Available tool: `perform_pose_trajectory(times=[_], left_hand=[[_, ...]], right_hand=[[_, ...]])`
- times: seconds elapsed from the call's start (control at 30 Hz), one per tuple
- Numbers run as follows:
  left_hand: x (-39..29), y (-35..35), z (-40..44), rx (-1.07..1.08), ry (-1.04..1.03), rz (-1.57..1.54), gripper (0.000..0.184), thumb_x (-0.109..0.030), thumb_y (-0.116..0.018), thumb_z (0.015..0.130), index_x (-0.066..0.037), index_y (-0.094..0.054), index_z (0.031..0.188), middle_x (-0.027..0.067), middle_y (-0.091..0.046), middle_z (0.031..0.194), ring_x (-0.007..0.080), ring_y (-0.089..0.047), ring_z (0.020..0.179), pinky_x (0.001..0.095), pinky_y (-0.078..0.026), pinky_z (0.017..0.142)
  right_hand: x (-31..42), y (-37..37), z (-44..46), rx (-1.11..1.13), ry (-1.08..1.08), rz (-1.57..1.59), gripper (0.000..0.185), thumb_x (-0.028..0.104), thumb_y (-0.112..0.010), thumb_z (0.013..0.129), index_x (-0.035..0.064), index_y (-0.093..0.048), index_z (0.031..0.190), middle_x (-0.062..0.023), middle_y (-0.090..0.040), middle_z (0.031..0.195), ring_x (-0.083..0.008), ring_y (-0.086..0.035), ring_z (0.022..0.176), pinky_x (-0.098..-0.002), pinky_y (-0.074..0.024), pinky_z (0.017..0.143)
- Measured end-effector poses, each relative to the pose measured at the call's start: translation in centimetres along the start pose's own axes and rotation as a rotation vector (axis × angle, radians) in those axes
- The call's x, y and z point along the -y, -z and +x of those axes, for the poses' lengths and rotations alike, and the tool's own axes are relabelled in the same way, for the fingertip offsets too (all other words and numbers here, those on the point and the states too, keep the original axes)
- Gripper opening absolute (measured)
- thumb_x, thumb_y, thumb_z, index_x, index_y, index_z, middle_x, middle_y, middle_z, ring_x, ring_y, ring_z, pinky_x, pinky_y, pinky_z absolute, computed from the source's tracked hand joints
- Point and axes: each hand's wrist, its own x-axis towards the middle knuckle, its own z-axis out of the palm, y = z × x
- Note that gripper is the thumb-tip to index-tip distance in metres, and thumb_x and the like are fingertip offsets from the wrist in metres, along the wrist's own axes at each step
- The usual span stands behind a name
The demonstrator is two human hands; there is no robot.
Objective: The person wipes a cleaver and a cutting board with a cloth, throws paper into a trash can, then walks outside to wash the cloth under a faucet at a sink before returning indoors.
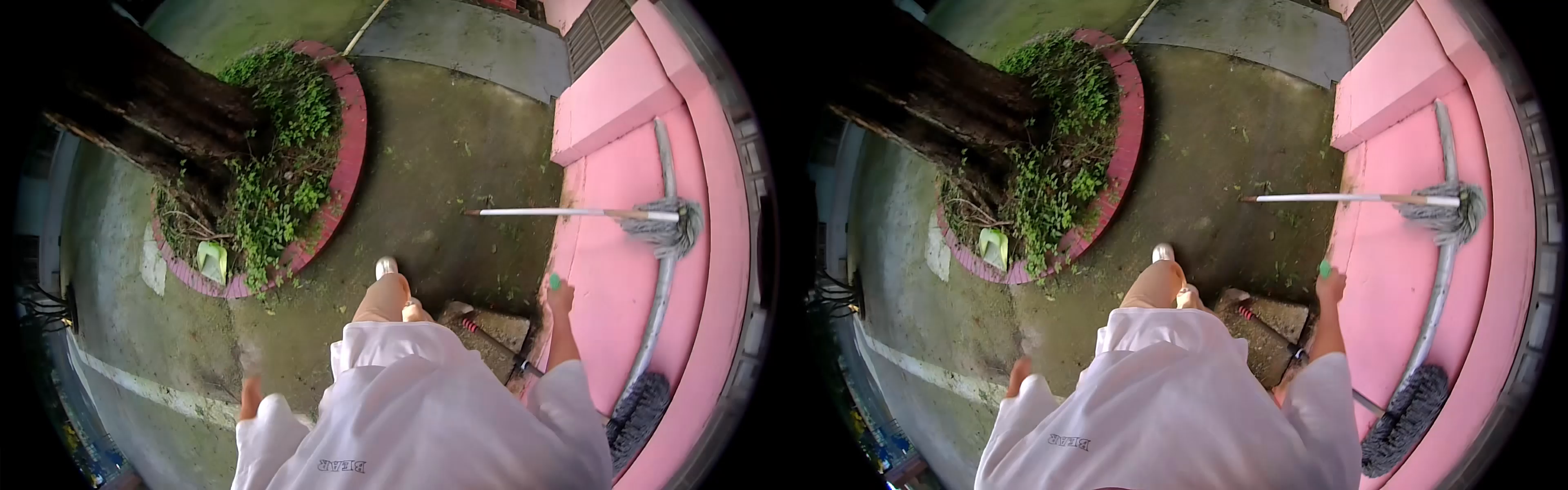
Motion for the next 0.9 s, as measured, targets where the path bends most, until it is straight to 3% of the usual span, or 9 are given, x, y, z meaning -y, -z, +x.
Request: perform_pose_trajectory(times=[0.07,0.23,0.27,0.33,0.43,0.5,0.6,0.73,0.9], left_hand=[[-2.3,-1.6,4.7,0.107,0.237,-0.154,0.033,-0.022,-0.049,0.087,-0.003,-0.063,0.11,0.0219,-0.062,0.112,0.0355,-0.059,0.105,0.0404,-0.045,0.092],[-11.2,4.7,26.4,0.242,0.499,0.392,0.031,-0.021,-0.051,0.087,-0.007,-0.064,0.111,0.0199,-0.063,0.11,0.0357,-0.06,0.103,0.0414,-0.048,0.087],[-16.8,6.9,32.3,-0.097,0.587,0.352,0.04,-0.025,-0.056,0.081,-0.013,-0.061,0.119,0.0173,-0.062,0.116,0.0317,-0.058,0.111,0.0443,-0.046,0.091],[-29.5,15.0,42.5,-0.275,0.318,-0.229,0.036,-0.032,-0.048,0.091,-0.011,-0.06,0.116,0.0168,-0.064,0.097,0.0284,-0.063,0.083,0.0403,-0.05,0.071],[-47.5,28.1,52.8,-0.543,-0.262,-0.634,0.033,-0.016,-0.053,0.093,0.0,-0.055,0.122,0.0116,-0.061,0.117,0.0231,-0.061,0.101,0.0331,-0.048,0.085],[-61.6,39.8,50.8,-0.546,-0.402,-0.794,0.038,-0.017,-0.059,0.092,-0.001,-0.052,0.126,0.0129,-0.056,0.126,0.0213,-0.054,0.116,0.0327,-0.043,0.098],[-73.9,52.9,47.0,-0.443,-0.829,-1.205,0.057,-0.035,-0.058,0.091,0.004,-0.045,0.13,0.0176,-0.052,0.128,0.0274,-0.054,0.116,0.0402,-0.041,0.102],[-79.7,63.1,48.7,-0.874,-1.473,-0.805,0.058,-0.034,-0.06,0.089,0.0,-0.042,0.134,0.0205,-0.049,0.132,0.0317,-0.057,0.111,0.0441,-0.044,0.098],[-87.2,69.1,55.6,-0.982,-1.654,-0.565,0.055,-0.031,-0.06,0.089,-0.001,-0.044,0.131,0.0189,-0.05,0.13,0.0301,-0.056,0.11,0.0423,-0.044,0.097]], right_hand=[[0.9,-0.7,0.8,-0.066,0.081,0.021,0.032,0.022,-0.072,0.071,0.001,-0.062,0.093,-0.0221,-0.065,0.086,-0.0341,-0.065,0.082,-0.0453,-0.0507,0.072],[13.1,-1.8,10.5,-0.113,0.006,0.257,0.038,0.022,-0.075,0.07,0.0001,-0.062,0.097,-0.0176,-0.067,0.084,-0.0276,-0.064,0.077,-0.0402,-0.0498,0.071],[17.2,-0.3,11.8,-0.101,0.053,0.396,0.035,0.022,-0.075,0.071,-0.0002,-0.062,0.096,-0.0155,-0.066,0.083,-0.0266,-0.063,0.075,-0.0392,-0.0493,0.07],[23.9,2.5,12.9,-0.056,0.075,0.586,0.03,0.02,-0.074,0.074,0.0001,-0.062,0.093,-0.0109,-0.065,0.079,-0.0229,-0.061,0.072,-0.0367,-0.0484,0.066],[33.2,9.0,16.1,0.078,-0.012,0.794,0.022,0.02,-0.072,0.077,0.0038,-0.063,0.089,-0.0046,-0.063,0.076,-0.0142,-0.059,0.067,-0.031,-0.0468,0.061],[34.8,8.2,21.5,0.018,0.058,0.648,0.043,0.027,-0.075,0.072,-0.0017,-0.062,0.101,-0.0208,-0.065,0.09,-0.0351,-0.062,0.087,-0.0433,-0.0472,0.078],[35.9,7.8,26.8,-0.089,0.155,0.498,0.043,0.028,-0.074,0.071,-0.002,-0.062,0.098,-0.0213,-0.065,0.088,-0.0367,-0.063,0.084,-0.0452,-0.0479,0.076],[35.9,6.1,31.5,0.085,-0.065,0.284,0.044,0.031,-0.073,0.067,-0.002,-0.064,0.094,-0.0231,-0.066,0.089,-0.0378,-0.063,0.086,-0.0452,-0.0487,0.079],[41.2,6.7,39.1,0.308,-0.255,0.327,0.037,0.022,-0.074,0.067,-0.0072,-0.063,0.087,-0.0183,-0.065,0.082,-0.0325,-0.064,0.073,-0.0458,-0.0512,0.062]])
